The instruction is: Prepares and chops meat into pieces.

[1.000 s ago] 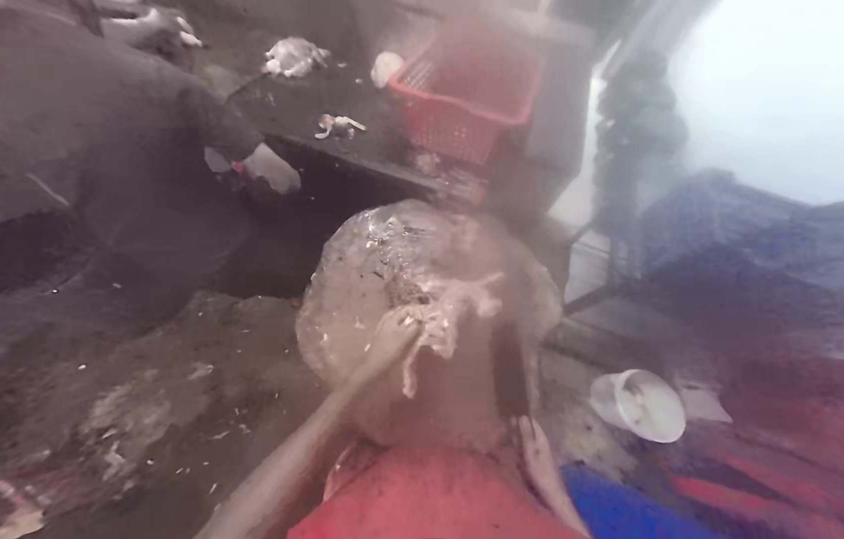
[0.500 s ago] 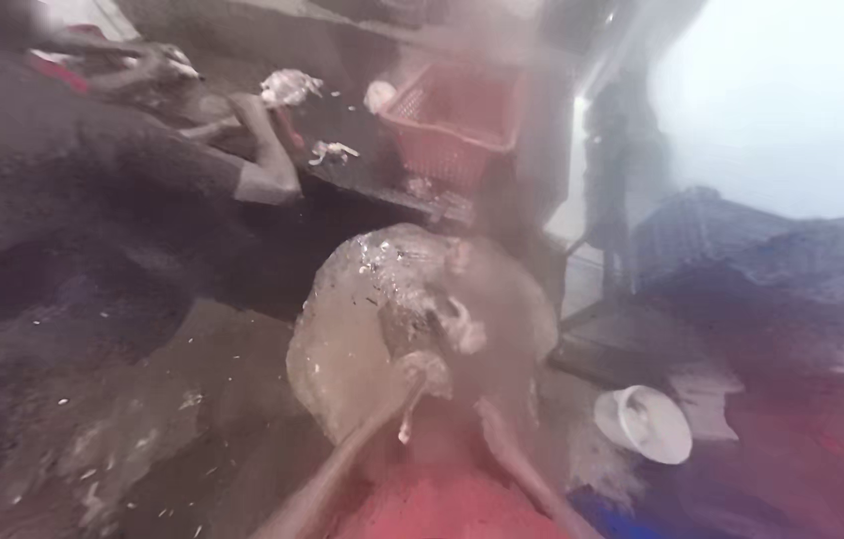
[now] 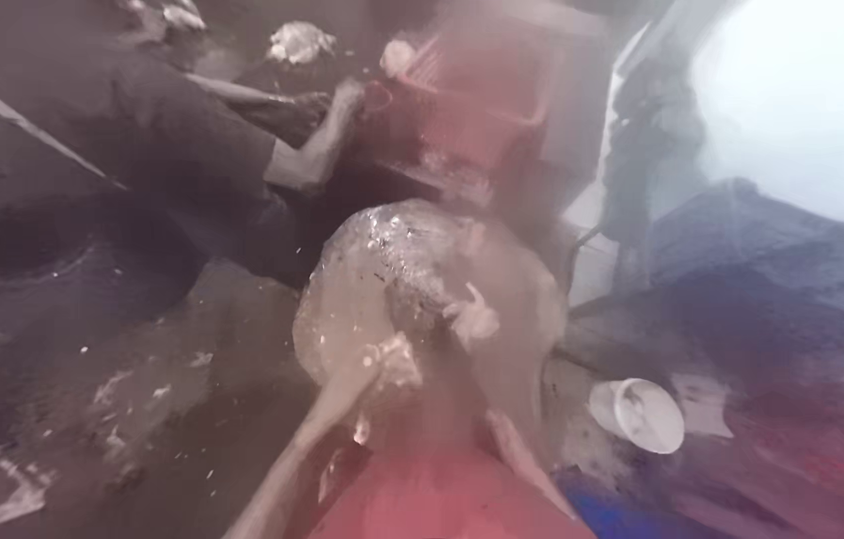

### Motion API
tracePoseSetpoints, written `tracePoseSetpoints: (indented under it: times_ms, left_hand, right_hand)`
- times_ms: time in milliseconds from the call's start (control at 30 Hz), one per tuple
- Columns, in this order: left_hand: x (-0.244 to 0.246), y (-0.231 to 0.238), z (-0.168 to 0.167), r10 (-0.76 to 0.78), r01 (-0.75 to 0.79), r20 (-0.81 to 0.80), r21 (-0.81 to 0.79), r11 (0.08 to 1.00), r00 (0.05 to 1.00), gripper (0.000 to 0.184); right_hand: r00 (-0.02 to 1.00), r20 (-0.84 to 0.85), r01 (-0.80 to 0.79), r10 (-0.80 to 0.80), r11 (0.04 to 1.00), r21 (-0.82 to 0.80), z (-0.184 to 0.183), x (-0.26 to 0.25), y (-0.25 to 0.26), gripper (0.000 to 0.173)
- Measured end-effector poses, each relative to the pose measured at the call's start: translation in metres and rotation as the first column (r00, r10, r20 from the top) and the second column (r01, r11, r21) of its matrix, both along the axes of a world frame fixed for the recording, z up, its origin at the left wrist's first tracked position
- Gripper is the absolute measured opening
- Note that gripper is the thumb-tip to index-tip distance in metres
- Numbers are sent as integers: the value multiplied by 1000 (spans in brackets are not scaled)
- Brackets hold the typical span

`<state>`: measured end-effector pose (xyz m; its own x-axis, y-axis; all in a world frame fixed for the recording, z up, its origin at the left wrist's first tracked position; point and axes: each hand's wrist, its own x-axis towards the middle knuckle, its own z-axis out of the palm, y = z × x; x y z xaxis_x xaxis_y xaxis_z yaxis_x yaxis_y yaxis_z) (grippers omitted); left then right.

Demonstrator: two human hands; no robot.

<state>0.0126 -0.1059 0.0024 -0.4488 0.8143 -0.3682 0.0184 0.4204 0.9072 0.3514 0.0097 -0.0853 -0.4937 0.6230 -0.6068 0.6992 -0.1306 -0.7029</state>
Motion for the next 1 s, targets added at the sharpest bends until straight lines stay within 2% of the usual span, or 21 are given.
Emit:
tracePoseSetpoints:
  times_ms: [67,167,267,333,367,400,467,533,567,600,667,733,800,833,900,933,1000]
  left_hand:
    - [-16,-9,28,13,-13,2,104,995,1000,14]
    - [-18,-9,43,-7,-22,103,274,961,995,8]
    - [7,9,30,16,-195,415,393,899,910,13]
    - [22,22,8,5,-264,554,388,883,832,13]
    - [26,26,-11,-11,-250,580,369,895,815,11]
    - [26,29,-34,-3,-199,542,314,928,841,10]
    - [21,29,-81,1,-22,268,75,997,963,24]
    - [23,26,-112,-5,17,83,-144,989,997,35]
    - [25,23,-119,-5,13,47,-179,984,999,35]
    - [27,21,-122,-11,17,32,-187,982,999,34]
    - [30,16,-119,-28,35,46,-176,984,999,34]
    - [27,14,-116,-43,50,44,-167,985,998,34]
    - [24,14,-119,-61,67,40,-164,984,997,34]
    - [24,13,-122,-74,80,46,-163,983,996,34]
    - [21,10,-121,-80,88,55,-167,982,995,32]
    - [20,4,-118,-85,93,50,-194,977,995,32]
    - [19,-1,-115,-121,126,39,-223,967,992,32]
  right_hand:
    - [997,10,71,-72,992,106,6,14,0,45]
    - [990,-34,142,-138,944,299,11,15,3,46]
    - [965,-154,256,-212,886,387,24,-2,14,48]
    - [949,-256,285,-187,855,432,35,-9,28,65]
    - [929,-320,314,-183,849,425,46,-15,33,73]
    - [905,-384,332,-185,870,364,67,-21,36,79]
    - [866,-462,348,-192,894,282,112,-36,36,82]
    - [861,-484,337,-154,886,319,141,-48,30,77]
    - [869,-482,318,-114,874,367,148,-52,27,77]
    - [876,-477,290,-63,860,419,146,-56,24,87]
    - [905,-425,188,12,884,427,119,-62,14,91]
    - [949,-306,33,80,937,346,77,-68,4,84]
    - [983,-99,-139,154,980,145,38,-68,0,60]
    - [988,-21,-153,155,985,73,22,-67,-1,54]
    - [986,53,-157,155,987,39,25,-73,0,49]
    - [988,40,-151,150,988,31,33,-75,-3,47]
    - [988,-93,-117,123,991,64,45,-77,-5,51]
